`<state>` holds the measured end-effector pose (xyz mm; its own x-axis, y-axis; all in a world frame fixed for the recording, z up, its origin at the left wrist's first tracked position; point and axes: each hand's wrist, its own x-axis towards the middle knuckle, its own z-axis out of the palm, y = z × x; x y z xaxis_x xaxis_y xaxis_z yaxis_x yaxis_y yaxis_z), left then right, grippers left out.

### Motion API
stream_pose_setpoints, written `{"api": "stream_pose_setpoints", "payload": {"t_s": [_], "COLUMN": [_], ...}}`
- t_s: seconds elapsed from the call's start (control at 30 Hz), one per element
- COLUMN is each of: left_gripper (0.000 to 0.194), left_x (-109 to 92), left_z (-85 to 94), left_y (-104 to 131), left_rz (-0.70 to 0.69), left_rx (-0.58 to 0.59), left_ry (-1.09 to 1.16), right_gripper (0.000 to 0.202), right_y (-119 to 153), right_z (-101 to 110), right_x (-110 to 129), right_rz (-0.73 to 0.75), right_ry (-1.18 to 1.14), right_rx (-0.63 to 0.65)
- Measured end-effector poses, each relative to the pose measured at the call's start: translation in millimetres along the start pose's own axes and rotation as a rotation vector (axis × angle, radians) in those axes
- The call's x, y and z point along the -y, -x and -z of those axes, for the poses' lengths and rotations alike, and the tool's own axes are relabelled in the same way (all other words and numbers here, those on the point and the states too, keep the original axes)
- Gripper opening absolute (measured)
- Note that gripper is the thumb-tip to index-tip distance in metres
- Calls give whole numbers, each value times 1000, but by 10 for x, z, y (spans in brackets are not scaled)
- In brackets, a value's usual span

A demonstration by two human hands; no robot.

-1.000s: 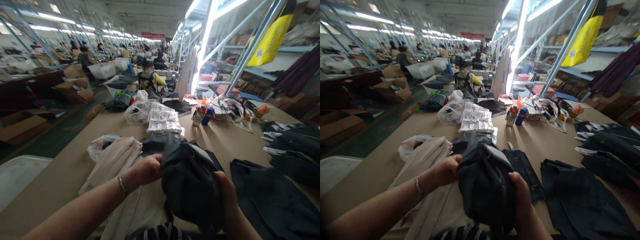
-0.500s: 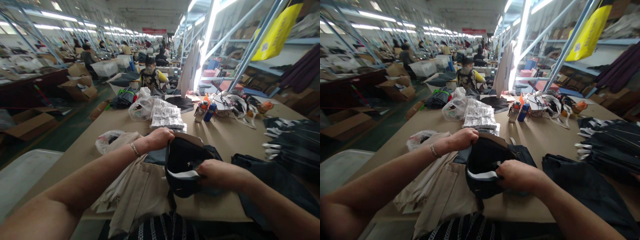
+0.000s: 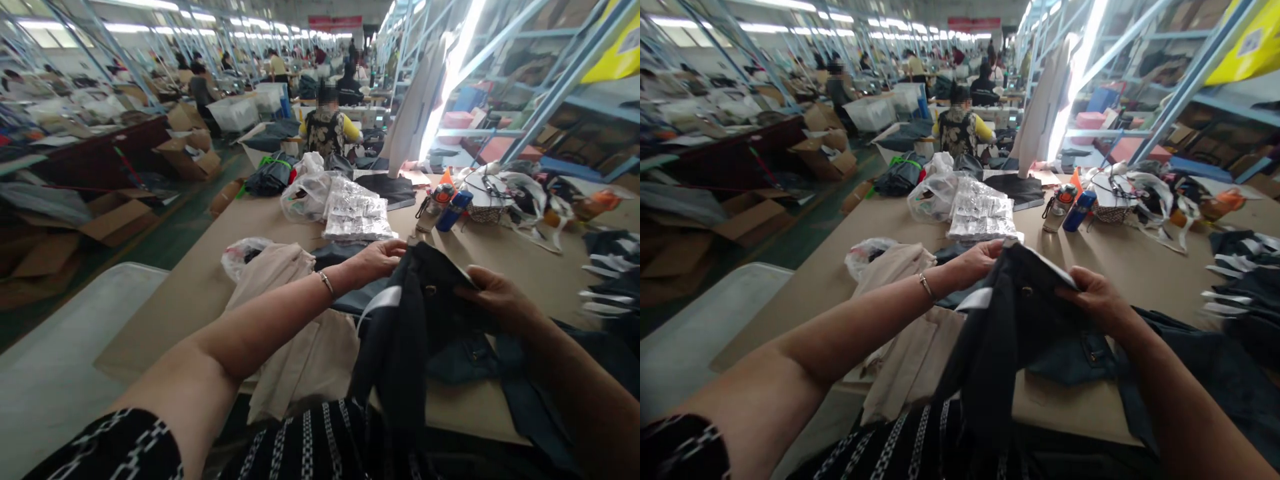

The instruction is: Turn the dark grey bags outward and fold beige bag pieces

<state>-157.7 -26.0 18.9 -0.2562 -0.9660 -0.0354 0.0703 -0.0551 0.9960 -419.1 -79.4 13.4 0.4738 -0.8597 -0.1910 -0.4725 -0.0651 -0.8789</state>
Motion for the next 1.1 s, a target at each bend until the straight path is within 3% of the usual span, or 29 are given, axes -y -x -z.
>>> {"api": "stream_pose_setpoints", "payload": {"t_s": [0.1, 0.2, 0.27, 0.33, 0.37, 0.4, 0.47, 0.53, 0.6, 0.67, 0.8, 0.9, 0.97, 1.03, 1.1], "left_gripper": [24, 8, 18, 34, 35, 30, 16, 17, 17, 15, 9, 24, 27, 24, 21], "left_x": [532, 1111, 1421, 1620, 1676, 1707, 1713, 1677, 1636, 1615, 1652, 1705, 1741, 1784, 1832], "left_z": [329, 517, 510, 447, 416, 393, 384, 408, 431, 424, 346, 306, 302, 314, 339], "left_y": [137, 474, 714, 898, 961, 1005, 1057, 1097, 1159, 1248, 1429, 1509, 1547, 1591, 1640], "left_rz": [137, 245, 286, 296, 290, 280, 255, 230, 206, 191, 221, 270, 296, 310, 314], "left_rx": [-261, -247, -188, -146, -131, -118, -85, -47, 15, 118, 324, 389, 425, 445, 426], "left_ry": [-587, -814, -950, -1078, -1135, -1183, -1256, -1309, -1343, -1352, -1335, -1334, -1333, -1333, -1333], "right_gripper": [37, 42, 49, 43, 36, 31, 21, 25, 36, 48, 60, 66, 69, 60, 36], "right_y": [42, 38, 23, 3, -5, -10, -8, 2, 1, -22, -75, -25, 32, 63, 40], "right_z": [403, 605, 441, 7, -290, -615, -1271, -1809, -2144, -2284, -2277, -2312, -2405, -2527, -2632], "right_x": [-550, -1110, -1344, -1434, -1439, -1428, -1395, -1378, -1373, -1354, -1260, -1226, -1246, -1278, -1289], "right_rz": [-204, -239, -126, 5, 58, 95, 128, 99, 91, 108, 234, 462, 528, 495, 437], "right_ry": [214, 543, 686, 691, 639, 620, 610, 653, 714, 761, 798, 781, 756, 738, 715], "right_rx": [-257, -464, -521, -431, -311, -131, 61, 88, 63, 34, 61, 295, 441, 478, 439]}}
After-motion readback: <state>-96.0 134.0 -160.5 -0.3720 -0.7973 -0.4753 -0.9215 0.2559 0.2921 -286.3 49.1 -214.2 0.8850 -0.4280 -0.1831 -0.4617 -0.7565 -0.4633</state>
